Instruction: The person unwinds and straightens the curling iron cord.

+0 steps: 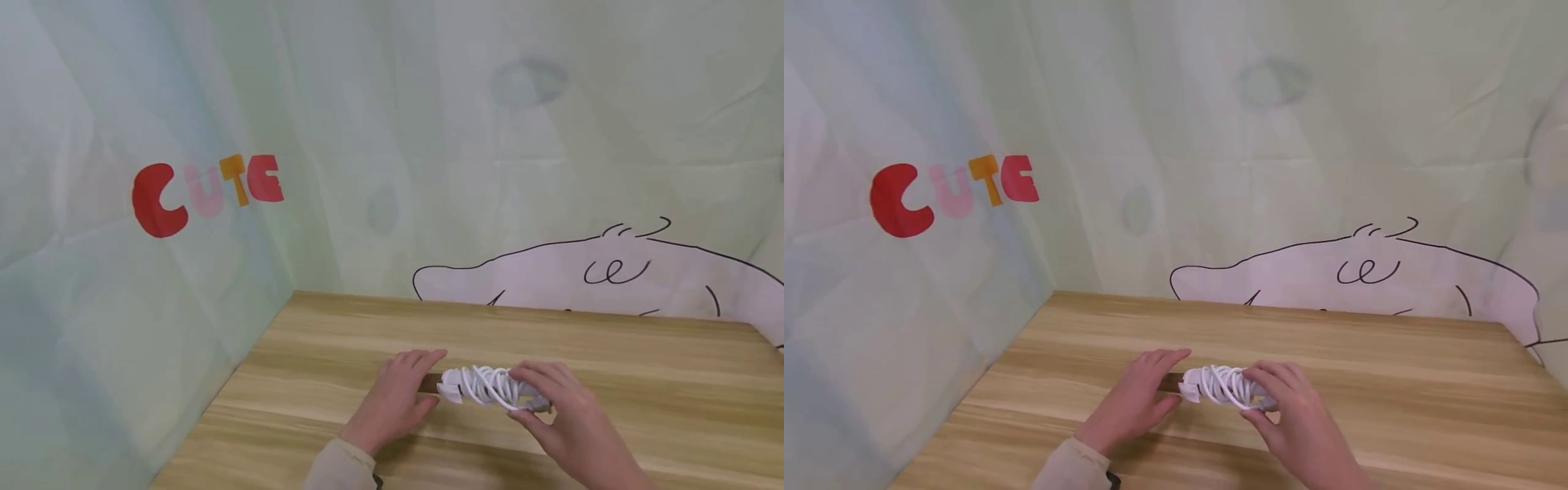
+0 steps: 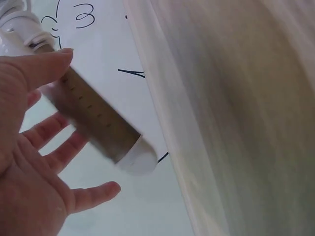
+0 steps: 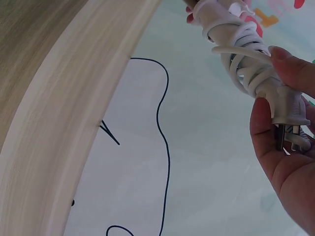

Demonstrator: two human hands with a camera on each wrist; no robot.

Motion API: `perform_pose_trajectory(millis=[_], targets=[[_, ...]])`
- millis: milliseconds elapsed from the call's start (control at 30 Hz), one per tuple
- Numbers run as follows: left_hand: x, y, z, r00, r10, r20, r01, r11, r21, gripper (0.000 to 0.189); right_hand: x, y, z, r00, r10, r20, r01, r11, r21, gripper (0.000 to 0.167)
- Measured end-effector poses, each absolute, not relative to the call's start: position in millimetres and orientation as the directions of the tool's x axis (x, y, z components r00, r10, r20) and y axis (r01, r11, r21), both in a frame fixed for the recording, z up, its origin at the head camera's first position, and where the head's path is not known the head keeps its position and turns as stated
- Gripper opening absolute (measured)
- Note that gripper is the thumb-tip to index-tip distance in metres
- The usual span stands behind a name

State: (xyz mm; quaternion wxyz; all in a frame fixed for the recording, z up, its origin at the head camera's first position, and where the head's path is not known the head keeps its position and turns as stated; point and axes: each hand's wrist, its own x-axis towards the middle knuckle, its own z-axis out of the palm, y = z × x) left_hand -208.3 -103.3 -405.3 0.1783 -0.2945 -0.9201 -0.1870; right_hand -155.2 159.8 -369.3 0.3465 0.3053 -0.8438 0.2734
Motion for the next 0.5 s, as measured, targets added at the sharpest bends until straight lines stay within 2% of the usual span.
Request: perform_pose_trajectory(millis=[267, 500], targets=[[-208.9, -100.2, -403.9, -0.68, 0.513, 0.524, 0.68, 0.709, 0.188, 0.05, -152.7, 162.1, -365.9, -0.583, -0.295, 0.757, -0.729, 0.601, -0.328, 0.06], [-205.8, -99.1, -398.3, -0.624, 0.547, 0.558, 0.707, 0.699, 0.106, 0.05, -154.7, 165.9, -365.1, -0.668, -0.24, 0.704, -0.669, 0.609, -0.427, 0.057]])
